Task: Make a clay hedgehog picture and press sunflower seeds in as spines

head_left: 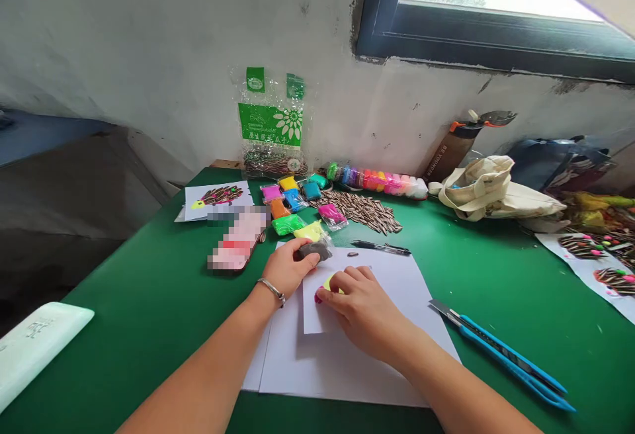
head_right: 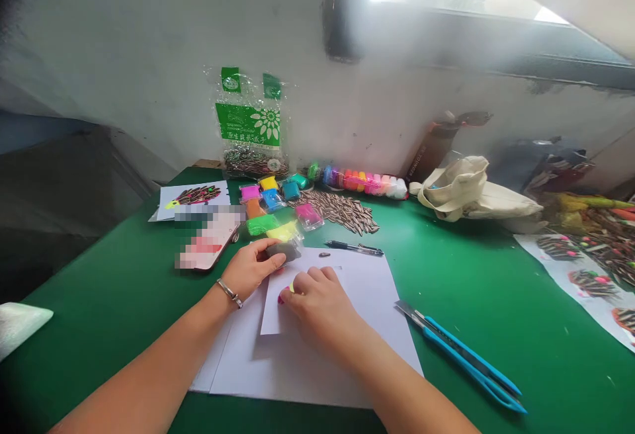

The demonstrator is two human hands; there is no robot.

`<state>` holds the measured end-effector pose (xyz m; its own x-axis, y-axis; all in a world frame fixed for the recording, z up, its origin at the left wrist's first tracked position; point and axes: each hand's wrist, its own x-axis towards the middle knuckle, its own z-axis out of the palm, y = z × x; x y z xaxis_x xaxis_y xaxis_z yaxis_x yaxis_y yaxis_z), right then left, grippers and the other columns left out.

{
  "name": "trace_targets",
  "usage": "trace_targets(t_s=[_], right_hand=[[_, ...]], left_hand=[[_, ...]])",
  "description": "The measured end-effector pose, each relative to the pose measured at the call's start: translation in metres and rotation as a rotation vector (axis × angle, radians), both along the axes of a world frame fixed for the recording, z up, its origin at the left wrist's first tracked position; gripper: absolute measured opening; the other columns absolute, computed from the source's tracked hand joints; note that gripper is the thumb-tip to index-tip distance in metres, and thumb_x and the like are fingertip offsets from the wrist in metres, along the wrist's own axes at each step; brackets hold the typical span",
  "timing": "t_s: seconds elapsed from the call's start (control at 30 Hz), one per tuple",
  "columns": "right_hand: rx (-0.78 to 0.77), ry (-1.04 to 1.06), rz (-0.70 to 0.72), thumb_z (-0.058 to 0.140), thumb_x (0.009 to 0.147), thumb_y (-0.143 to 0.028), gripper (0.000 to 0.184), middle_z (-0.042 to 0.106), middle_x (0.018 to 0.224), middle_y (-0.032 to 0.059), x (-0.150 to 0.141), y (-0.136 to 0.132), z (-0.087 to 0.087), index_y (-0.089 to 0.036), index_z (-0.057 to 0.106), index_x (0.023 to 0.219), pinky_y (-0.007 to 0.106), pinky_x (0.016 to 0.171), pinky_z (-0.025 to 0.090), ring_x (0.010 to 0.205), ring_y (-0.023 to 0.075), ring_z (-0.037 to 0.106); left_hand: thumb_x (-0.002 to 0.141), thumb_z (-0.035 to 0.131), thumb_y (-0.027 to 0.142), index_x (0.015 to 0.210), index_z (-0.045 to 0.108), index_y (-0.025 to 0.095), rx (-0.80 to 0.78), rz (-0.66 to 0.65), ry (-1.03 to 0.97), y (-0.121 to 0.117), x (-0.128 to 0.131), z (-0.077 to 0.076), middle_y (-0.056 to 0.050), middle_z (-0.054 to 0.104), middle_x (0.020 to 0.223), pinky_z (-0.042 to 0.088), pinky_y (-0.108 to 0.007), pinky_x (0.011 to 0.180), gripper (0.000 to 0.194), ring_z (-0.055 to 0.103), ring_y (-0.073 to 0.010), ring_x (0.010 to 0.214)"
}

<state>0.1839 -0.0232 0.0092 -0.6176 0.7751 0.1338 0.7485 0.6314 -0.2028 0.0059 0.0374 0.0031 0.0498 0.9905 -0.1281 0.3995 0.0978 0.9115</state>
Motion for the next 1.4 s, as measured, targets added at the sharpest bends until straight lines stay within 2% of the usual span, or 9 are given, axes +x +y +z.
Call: trace_targets(t_s=[0.2,0.37,0.63,0.73,0.9,1.07,1.2,1.4], right_hand=[[-0.032,0.002,0.031,0.052,0.088,-0.013,0.022,0.058,0.08,0.0036,-0.001,0.002,-0.005,-0.023,0.068,0.099,0.032,0.073,0.026,0.077,0.0163,0.043],[-0.125,0.159,-0.067,0.049,0.082,-0.001,0.038,0.062,0.089,0.0026,0.004,0.003,0.004,-0.026,0.068,0.104,0.03,0.074,0.027,0.084,0.0156,0.047],[-0.095,-0.032,0.02,0.048,0.089,-0.014,0.023,0.06,0.084,0.0048,-0.005,0.001,-0.002,-0.021,0.068,0.098,0.034,0.073,0.027,0.08,0.0177,0.044],[-0.114,0.012,0.007,0.048,0.09,-0.013,0.025,0.06,0.085,0.0042,-0.001,0.001,0.003,-0.023,0.069,0.1,0.033,0.075,0.027,0.081,0.0171,0.045],[-0.125,0.11,-0.027,0.05,0.084,-0.006,0.035,0.06,0.09,0.0028,0.009,0.0,0.013,-0.028,0.068,0.106,0.032,0.077,0.027,0.083,0.0162,0.045],[-0.153,0.004,0.038,0.051,0.087,-0.012,0.026,0.06,0.085,0.0037,0.004,0.0,0.006,-0.025,0.068,0.102,0.033,0.076,0.027,0.082,0.0171,0.045],[-0.164,-0.019,0.034,0.05,0.087,-0.011,0.025,0.061,0.084,0.0044,0.001,0.002,0.004,-0.023,0.069,0.099,0.034,0.076,0.027,0.082,0.0174,0.046],[-0.182,0.175,-0.014,0.048,0.083,-0.002,0.039,0.061,0.09,0.0024,0.013,0.005,0.01,-0.027,0.068,0.103,0.032,0.078,0.03,0.084,0.0156,0.048]], left_hand=[[0.069,0.07,0.033,0.108,0.067,0.018,-0.002,0.001,0.001,0.0,0.0,0.001,-0.005,0.073,0.083,0.053,-0.032,0.071,0.042,0.068,-0.0228,0.076],[0.07,0.069,0.032,0.108,0.067,0.016,0.001,-0.004,0.002,0.001,0.001,-0.001,-0.007,0.073,0.088,0.053,-0.033,0.07,0.042,0.068,-0.0231,0.075],[0.071,0.068,0.034,0.111,0.066,0.016,-0.002,-0.016,0.024,0.0,0.0,0.002,-0.006,0.073,0.082,0.053,-0.033,0.072,0.044,0.067,-0.0239,0.076],[0.072,0.067,0.033,0.111,0.065,0.015,-0.002,-0.018,0.029,0.0,0.001,0.002,-0.007,0.073,0.083,0.053,-0.033,0.072,0.043,0.068,-0.024,0.076],[0.072,0.067,0.031,0.109,0.065,0.015,-0.006,-0.017,0.04,0.0,0.002,0.002,-0.008,0.073,0.091,0.053,-0.034,0.073,0.041,0.068,-0.0235,0.077],[0.073,0.065,0.033,0.112,0.064,0.013,-0.01,-0.026,0.055,0.0,0.001,0.003,-0.008,0.073,0.087,0.053,-0.036,0.074,0.044,0.068,-0.0245,0.078],[0.073,0.065,0.034,0.113,0.064,0.013,-0.009,-0.031,0.068,0.0,0.001,0.003,-0.008,0.073,0.087,0.052,-0.036,0.075,0.045,0.068,-0.0255,0.08],[0.074,0.064,0.034,0.113,0.063,0.013,-0.015,-0.043,0.054,0.0,0.0,0.0,-0.008,0.073,0.087,0.053,-0.035,0.077,0.044,0.068,-0.0247,0.081]])
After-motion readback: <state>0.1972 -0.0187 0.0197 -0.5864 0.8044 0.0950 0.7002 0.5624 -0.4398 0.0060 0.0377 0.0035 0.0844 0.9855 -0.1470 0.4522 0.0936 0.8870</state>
